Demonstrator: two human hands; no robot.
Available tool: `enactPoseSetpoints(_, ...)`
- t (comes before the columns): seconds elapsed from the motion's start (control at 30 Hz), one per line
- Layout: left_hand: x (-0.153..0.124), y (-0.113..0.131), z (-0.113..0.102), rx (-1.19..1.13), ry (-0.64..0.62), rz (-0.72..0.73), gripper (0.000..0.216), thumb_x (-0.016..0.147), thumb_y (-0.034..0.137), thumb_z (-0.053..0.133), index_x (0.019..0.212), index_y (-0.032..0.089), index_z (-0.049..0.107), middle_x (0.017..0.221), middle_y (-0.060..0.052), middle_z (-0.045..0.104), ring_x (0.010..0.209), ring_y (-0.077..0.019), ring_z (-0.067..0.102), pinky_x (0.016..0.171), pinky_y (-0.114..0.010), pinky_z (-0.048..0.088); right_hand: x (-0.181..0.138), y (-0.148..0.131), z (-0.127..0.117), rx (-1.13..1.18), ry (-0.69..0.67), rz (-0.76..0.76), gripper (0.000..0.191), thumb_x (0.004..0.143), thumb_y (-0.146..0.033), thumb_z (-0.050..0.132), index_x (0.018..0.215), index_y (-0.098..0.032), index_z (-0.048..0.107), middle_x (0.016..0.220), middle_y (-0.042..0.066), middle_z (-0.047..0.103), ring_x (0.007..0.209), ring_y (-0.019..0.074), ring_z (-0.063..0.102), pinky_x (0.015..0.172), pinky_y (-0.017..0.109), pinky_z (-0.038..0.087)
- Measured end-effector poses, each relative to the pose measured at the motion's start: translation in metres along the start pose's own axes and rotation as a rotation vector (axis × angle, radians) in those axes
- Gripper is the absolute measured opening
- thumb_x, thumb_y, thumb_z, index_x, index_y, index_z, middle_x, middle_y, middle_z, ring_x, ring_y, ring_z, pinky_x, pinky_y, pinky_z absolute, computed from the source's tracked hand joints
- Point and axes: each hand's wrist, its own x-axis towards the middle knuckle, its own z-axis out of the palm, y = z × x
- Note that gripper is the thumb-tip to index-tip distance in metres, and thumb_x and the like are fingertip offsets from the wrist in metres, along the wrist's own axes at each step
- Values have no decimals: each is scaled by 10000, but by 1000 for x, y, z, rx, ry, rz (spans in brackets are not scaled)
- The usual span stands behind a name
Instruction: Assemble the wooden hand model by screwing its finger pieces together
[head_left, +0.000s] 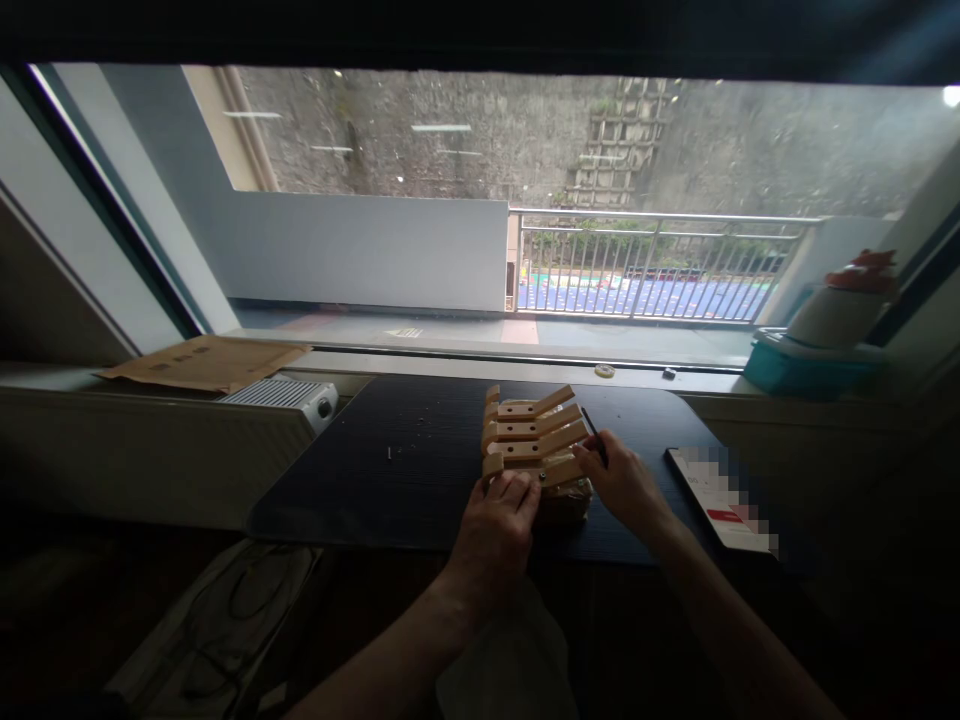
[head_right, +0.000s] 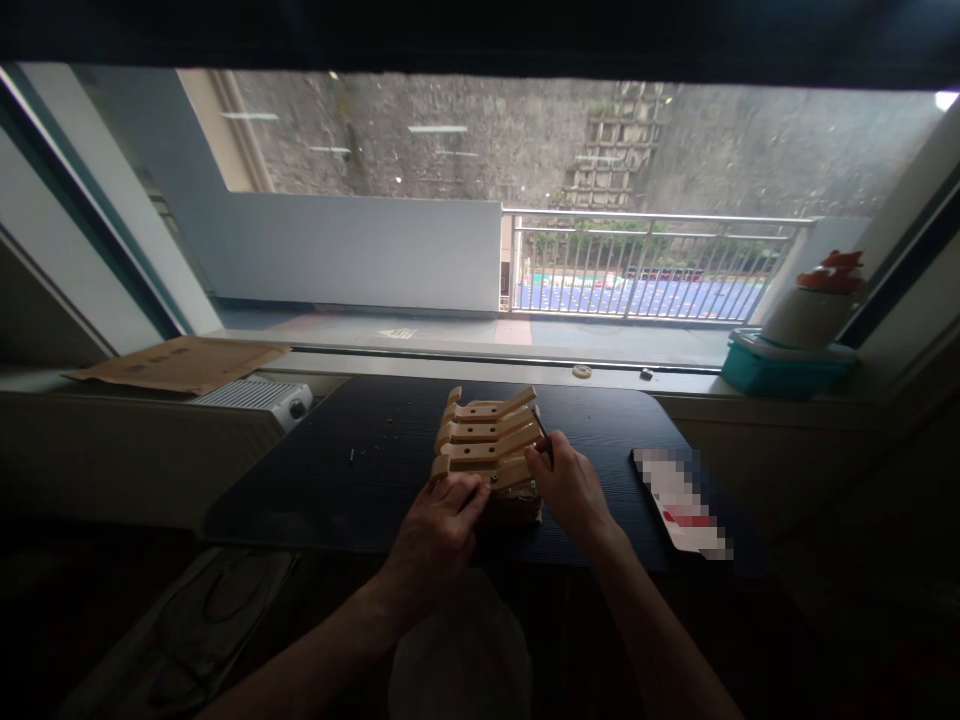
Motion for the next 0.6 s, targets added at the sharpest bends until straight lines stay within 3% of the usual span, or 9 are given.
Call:
enactPoseSetpoints(0.13,-1,-2,-1,-55,19,-7,528,745,59,464,1246,199,555,1239,-81,582,1179,-256,494,1017,-438,410,-8,-7,-32,-145,-58,5,414,856,-445,457,1153,-168,534,878,69,664,755,208,622,629,280,415)
enactPoseSetpoints(0.23,1,-3,-2,-85,28,-13,546,716,57,483,1237,202,562,1245,-74,580,1228,-259,467,1035,-429,407,-11,-18,-60,-281,-6,-143,330,819,-217,452,1109,-172,602,1074,96,627,890,197,612,738,275,418)
enactPoseSetpoints(0.33,2,-3,-3,-90,11,-40,523,732,60,483,1228,199,572,1272,-78,576,1232,-258,474,1028,-419,415,-5,-38,-78,-367,-218,-352,361,792,-119,455,1061,-223,672,1027,68,644,862,178,617,773,263,398)
enactPoseSetpoints(0.5,3,-2,-1,-106,-15,-63,512,752,62,478,1243,184,559,1333,-69,559,1269,-279,453,1036,-453,394,13,-76,-79,-626,-375,-411,251,803,-144,527,927,-254,716,829,42,697,765,205,631,647,266,362)
enactPoseSetpoints(0.6,5,-2,-1,-122,-2,-74,480,769,75,488,1227,200,562,1305,-59,582,1251,-271,472,1034,-462,390,20,-86,-73,-680,-414,-509,208,792,-135,543,801,-239,723,878,46,692,754,188,624,611,253,345)
